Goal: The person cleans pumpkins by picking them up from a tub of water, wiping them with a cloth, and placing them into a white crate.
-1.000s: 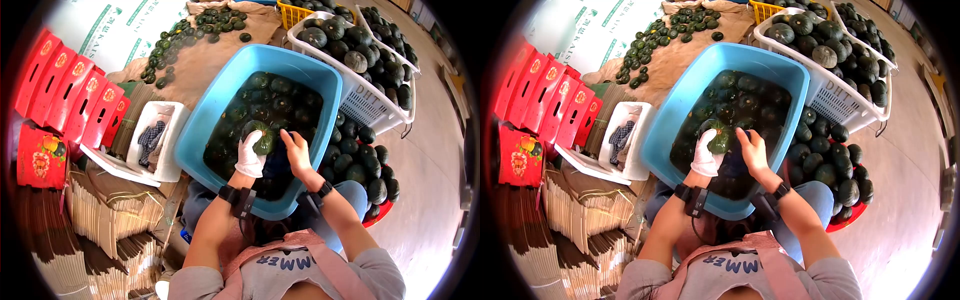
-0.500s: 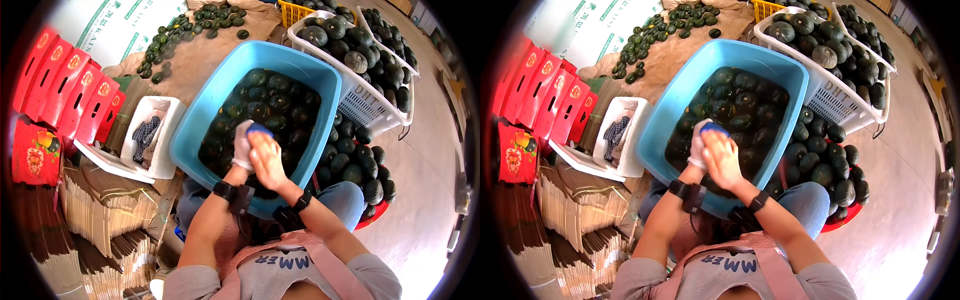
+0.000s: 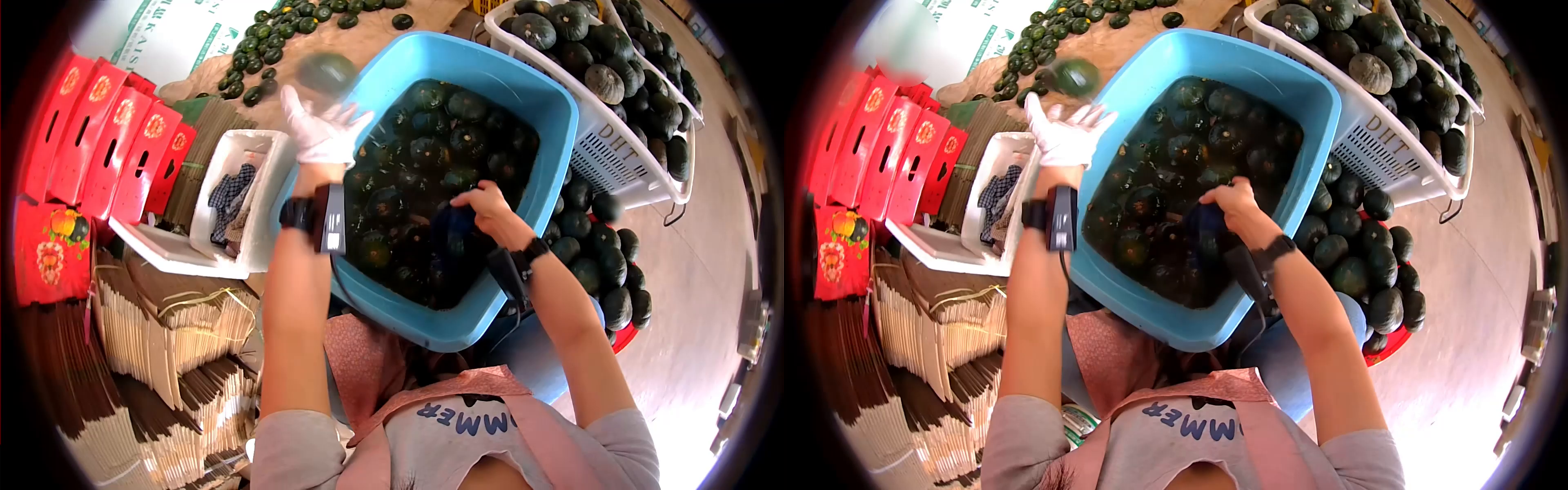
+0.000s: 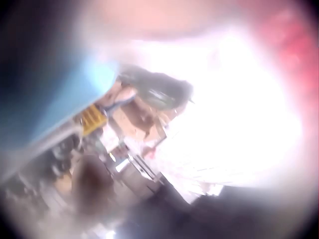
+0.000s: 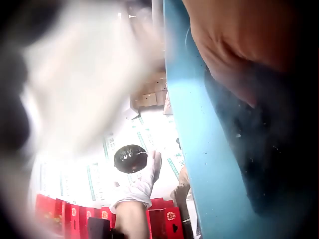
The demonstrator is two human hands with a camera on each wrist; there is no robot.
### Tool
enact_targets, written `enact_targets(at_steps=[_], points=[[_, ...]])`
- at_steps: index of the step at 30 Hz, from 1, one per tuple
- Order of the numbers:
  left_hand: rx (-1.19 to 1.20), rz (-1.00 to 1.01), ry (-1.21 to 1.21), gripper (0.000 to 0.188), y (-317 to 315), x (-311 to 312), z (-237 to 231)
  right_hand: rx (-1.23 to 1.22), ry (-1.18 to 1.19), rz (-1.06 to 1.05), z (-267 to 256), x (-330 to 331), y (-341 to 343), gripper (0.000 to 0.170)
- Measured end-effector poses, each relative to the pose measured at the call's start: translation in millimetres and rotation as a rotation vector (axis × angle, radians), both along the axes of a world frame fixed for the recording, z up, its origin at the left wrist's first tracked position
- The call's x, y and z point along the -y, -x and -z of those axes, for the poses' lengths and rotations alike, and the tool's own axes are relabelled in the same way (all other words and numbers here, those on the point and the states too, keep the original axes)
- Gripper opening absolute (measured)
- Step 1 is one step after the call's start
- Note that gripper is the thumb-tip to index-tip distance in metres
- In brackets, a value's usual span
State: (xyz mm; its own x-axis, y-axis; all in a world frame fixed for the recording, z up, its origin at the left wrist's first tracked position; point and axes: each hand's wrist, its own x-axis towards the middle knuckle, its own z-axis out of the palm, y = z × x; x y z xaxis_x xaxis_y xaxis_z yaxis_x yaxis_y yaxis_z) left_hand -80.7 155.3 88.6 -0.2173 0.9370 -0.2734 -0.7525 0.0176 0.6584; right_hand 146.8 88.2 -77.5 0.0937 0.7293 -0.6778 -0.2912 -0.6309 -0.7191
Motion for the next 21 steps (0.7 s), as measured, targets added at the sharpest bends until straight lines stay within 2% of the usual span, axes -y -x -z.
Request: enact_targets(at_steps=[1,2,3,4,5,6,7,8,9,11,13,14,15,16,17,18,19,21], points=[[-0.243,-0.042,0.203,0.085,4,-11,12,0.201,0.029,0.015,-12,-6,3,0.076],[-0.715,0.293,0.292,0.075,10,-16,40,0.360,0.015,0.046,-25,-12,11,0.068],[-1.187,0.636,0.368,0.068,18,-19,78,0.365,0.015,0.042,-18,-19,12,0.068],[-1.806,0.822,0.188,0.058,20,-17,122,0.481,-0.080,-0.026,-4,-26,16,0.065],[-1.515,1.108,0.584,0.074,19,-1,126,0.597,-0.176,-0.094,7,-33,21,0.061],[-1.432,1.046,0.611,0.085,21,14,169,0.679,-0.178,-0.142,13,-34,28,0.056],[-1.635,1.149,0.569,0.096,10,22,159,0.923,-0.226,-0.123,39,-38,33,0.059],[-1.861,1.086,0.595,0.100,-6,32,164,1.037,-0.165,-0.141,25,-30,40,0.065],[-1.941,1.110,0.623,0.108,-15,33,180,1.149,-0.105,-0.154,6,-18,49,0.072],[-1.813,0.909,0.669,0.107,-20,39,212,1.071,-0.037,0.000,73,-19,39,0.062],[-1.390,0.737,0.638,0.108,-10,42,226,0.570,0.182,-0.079,48,-27,34,0.042],[-1.130,0.596,0.617,0.109,-8,39,240,0.149,0.162,0.045,61,-35,35,0.030],[-0.853,0.505,0.553,0.090,-7,34,255,0.159,0.167,0.038,74,-33,29,0.030],[-0.471,0.607,0.542,0.074,-2,34,240,0.084,-0.069,-0.108,46,-24,34,0.025],[-0.090,0.688,0.519,0.059,0,39,211,0.002,-0.304,-0.252,19,-14,40,0.020],[0.089,0.607,0.532,0.035,-10,48,178,0.007,-0.406,-0.340,4,0,48,0.023],[0.068,0.471,0.599,0.037,-19,52,142,0.012,-0.514,-0.423,-10,15,55,0.027],[0.320,0.463,0.228,0.038,-15,46,195,0.399,-0.841,-0.592,-43,41,64,0.033]])
